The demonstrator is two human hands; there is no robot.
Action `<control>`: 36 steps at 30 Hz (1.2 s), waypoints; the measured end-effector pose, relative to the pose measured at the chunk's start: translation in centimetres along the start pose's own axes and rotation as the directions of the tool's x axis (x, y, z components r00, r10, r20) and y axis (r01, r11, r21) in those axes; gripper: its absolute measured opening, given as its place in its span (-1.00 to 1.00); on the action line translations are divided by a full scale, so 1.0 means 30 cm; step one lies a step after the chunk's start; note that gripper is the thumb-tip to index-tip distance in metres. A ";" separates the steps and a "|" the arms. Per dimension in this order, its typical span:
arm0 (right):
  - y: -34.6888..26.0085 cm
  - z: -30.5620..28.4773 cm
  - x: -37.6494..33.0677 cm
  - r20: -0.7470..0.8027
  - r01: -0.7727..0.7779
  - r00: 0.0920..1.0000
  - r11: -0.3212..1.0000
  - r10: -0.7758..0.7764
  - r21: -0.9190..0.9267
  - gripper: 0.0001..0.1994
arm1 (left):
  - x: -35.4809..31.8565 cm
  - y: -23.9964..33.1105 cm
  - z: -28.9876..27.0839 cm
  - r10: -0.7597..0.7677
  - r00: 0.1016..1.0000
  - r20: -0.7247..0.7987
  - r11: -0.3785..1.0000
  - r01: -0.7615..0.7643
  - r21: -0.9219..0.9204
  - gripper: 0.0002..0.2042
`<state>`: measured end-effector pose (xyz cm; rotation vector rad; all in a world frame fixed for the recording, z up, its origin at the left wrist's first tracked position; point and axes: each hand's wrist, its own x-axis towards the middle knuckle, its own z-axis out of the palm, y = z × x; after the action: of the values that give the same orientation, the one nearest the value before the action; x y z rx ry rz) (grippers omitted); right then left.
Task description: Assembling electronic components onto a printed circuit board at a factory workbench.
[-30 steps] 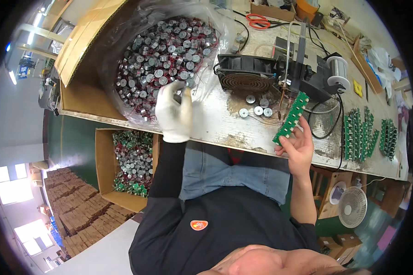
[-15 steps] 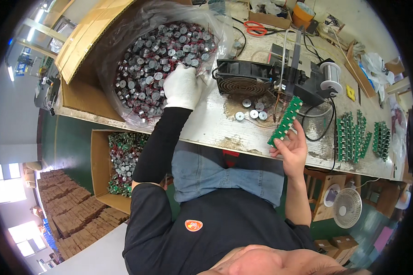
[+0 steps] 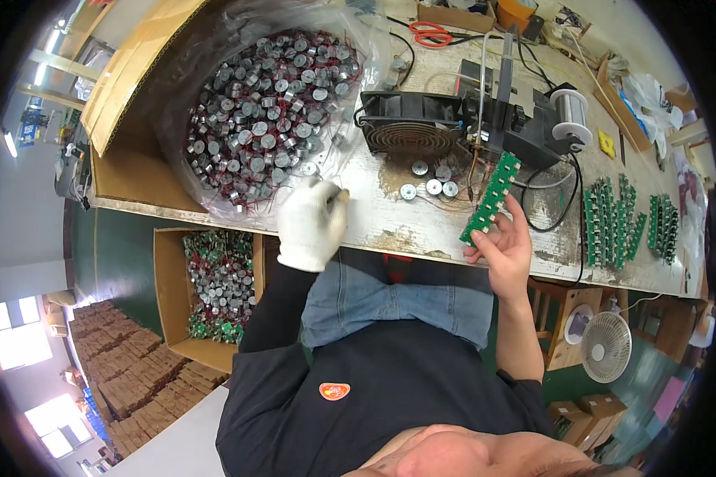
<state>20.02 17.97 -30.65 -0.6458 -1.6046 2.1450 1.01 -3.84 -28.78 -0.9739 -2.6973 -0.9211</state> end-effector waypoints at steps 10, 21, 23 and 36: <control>-0.003 0.005 0.001 -0.001 0.008 1.000 1.000 -0.008 0.010 -0.30 | -0.100 0.055 -0.061 0.100 0.995 0.028 0.988 -0.096 -0.120 -0.76; 0.000 0.005 -0.003 -0.010 0.022 1.000 1.000 -0.022 0.002 -0.29 | -0.045 0.005 -0.179 0.276 0.955 -0.107 0.954 -0.258 0.150 -0.86; 0.007 -0.003 -0.006 -0.014 0.027 1.000 1.000 -0.027 0.004 -0.29 | -0.087 0.053 -0.170 0.009 0.999 0.039 1.000 -0.009 -0.007 -0.84; 0.006 0.002 0.000 -0.008 0.032 0.999 0.999 -0.032 0.015 -0.29 | -0.126 0.028 -0.015 0.188 0.960 0.207 0.969 -0.215 0.120 -0.64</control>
<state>19.98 17.86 -30.81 -0.6189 -1.5825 2.1273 4.45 -5.61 -29.18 -1.3402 -2.7036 -0.6160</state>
